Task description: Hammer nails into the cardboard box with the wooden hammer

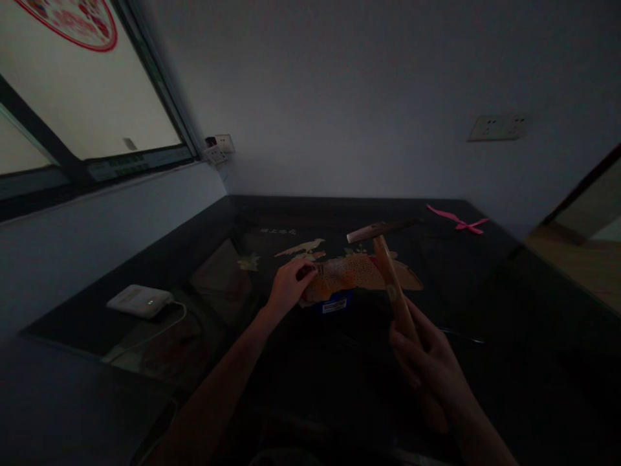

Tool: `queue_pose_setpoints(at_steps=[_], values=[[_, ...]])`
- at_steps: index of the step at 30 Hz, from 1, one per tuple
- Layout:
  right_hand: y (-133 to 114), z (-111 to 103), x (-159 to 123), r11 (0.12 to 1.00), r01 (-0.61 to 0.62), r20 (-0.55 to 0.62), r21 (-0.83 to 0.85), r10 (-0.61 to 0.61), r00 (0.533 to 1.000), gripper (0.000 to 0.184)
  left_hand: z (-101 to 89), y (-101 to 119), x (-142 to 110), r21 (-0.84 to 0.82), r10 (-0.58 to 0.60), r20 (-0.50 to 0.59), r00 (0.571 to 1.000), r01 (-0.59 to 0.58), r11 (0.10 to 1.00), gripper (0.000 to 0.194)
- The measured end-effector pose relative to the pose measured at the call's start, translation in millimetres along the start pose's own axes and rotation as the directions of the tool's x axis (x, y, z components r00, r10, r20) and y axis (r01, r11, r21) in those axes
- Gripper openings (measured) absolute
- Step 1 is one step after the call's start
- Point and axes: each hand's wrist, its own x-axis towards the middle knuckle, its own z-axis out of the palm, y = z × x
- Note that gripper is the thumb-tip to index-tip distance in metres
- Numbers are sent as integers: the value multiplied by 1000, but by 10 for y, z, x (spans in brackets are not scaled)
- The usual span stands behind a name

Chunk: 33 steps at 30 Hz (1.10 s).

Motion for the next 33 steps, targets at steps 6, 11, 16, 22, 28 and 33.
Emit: queue_pose_setpoints(at_steps=[6,11,16,22,28,33], values=[[9,-10,3,999,-19,-26,-28,19,999,64,-13,24,-2,29,0,19,1000,0,1000,5],[-11,-4,-9,999,-20,-30,-40,19,999,66,-9,38,2,43,-1,24,1000,0,999,5],[-21,6,-14,1000,-13,-9,-9,13,1000,66,-11,35,8,47,-8,37,999,6,999,7],[-14,-5,-1,1000,-4,-4,-14,4,1000,66,19,-4,0,41,-11,40,999,9,999,7],[-25,-1,10,999,-11,-10,-36,11,1000,65,-40,49,15,29,51,12,999,-52,998,18],[-30,7,13,1000,12,-6,-24,-12,1000,63,-226,371,-168,154,247,-224,943,-216,964,24]])
